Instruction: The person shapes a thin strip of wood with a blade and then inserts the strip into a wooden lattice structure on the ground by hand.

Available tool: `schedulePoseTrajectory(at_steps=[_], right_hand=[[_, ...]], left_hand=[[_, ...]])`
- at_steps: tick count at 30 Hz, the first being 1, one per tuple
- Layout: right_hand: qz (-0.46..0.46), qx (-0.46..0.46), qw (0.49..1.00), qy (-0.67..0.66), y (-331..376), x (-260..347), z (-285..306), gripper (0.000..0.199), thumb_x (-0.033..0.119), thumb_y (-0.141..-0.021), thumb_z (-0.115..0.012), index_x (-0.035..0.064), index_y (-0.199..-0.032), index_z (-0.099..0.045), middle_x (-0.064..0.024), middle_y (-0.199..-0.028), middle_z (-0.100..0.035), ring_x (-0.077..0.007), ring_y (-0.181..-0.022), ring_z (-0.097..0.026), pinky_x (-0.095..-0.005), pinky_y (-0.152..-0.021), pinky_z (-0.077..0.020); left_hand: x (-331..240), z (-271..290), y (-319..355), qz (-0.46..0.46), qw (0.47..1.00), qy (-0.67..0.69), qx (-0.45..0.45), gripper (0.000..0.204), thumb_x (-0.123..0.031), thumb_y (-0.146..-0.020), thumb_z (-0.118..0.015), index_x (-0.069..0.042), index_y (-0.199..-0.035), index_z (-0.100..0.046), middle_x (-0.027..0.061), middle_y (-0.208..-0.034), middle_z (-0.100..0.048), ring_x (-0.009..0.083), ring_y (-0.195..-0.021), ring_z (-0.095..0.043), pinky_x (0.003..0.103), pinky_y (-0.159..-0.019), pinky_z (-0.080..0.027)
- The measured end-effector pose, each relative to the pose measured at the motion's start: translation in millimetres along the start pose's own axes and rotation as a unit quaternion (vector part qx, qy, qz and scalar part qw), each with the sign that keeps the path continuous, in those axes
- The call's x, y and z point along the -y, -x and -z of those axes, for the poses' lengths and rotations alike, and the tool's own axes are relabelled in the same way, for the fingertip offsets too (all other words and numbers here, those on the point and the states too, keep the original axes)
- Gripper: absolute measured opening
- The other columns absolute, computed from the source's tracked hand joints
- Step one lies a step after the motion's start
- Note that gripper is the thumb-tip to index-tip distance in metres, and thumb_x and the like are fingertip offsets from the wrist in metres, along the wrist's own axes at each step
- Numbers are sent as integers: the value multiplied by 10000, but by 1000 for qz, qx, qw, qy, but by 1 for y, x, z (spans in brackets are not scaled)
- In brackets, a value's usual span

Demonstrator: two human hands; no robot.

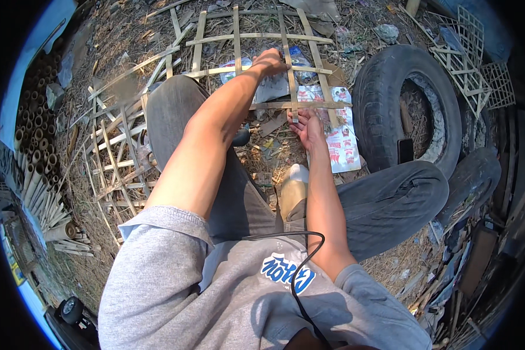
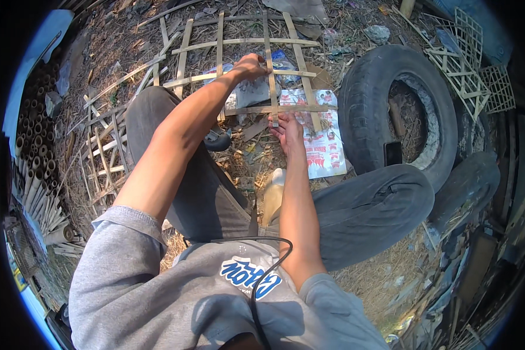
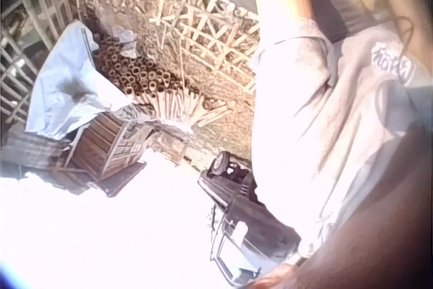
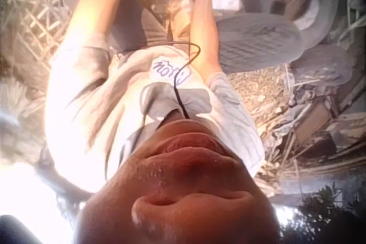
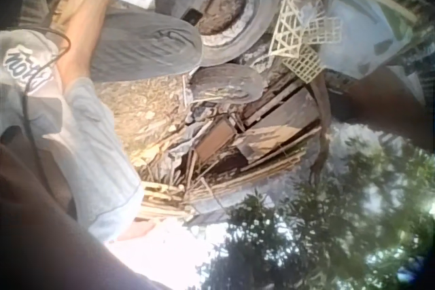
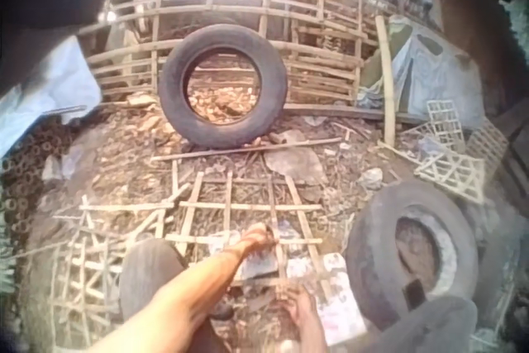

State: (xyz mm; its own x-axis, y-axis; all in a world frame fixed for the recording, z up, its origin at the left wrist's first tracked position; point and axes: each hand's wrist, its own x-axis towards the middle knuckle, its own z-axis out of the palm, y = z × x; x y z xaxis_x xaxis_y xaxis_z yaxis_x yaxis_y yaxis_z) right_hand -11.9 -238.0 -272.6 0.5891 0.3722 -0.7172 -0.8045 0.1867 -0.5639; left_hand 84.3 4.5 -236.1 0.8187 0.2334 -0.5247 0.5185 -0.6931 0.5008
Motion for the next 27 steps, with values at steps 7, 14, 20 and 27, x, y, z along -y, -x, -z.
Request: schedulePoseTrajectory(at_steps=[7,14,20,27], right_hand=[[10,-42,997,72,1,-2,-16,294,321,-985,-628,51,-1102,-640,-75,-982,-704,-129,-792,-650,-289,-688,-542],[31,-42,994,94,-5,2,-18,203,241,-981,-648,39,-975,-675,-31,-865,-678,-98,-740,-618,-267,-654,-547],[80,-41,990,110,-12,-1,-31,227,252,-981,-651,26,-960,-666,-33,-852,-691,-91,-676,-612,-241,-599,-537],[131,-22,986,105,-16,6,-52,255,260,-976,-661,5,-975,-649,-53,-844,-696,-99,-659,-614,-257,-597,-542]], left_hand=[[2,-3,2,-14,1000,5,-17,566,-477,-828,-700,-69,-1220,-679,159,-1268,-655,330,-1224,-584,515,-1048,-370],[6,-11,-2,-18,998,60,22,542,-567,-787,-741,-142,-1123,-751,83,-1217,-691,297,-1207,-593,538,-1050,-340],[20,-5,-17,-12,996,82,-8,481,-500,-755,-824,-85,-991,-763,79,-881,-716,183,-774,-652,346,-736,-521],[24,18,-11,-46,991,96,-81,419,-439,-769,-839,-49,-904,-765,73,-791,-689,163,-744,-632,339,-696,-502]])
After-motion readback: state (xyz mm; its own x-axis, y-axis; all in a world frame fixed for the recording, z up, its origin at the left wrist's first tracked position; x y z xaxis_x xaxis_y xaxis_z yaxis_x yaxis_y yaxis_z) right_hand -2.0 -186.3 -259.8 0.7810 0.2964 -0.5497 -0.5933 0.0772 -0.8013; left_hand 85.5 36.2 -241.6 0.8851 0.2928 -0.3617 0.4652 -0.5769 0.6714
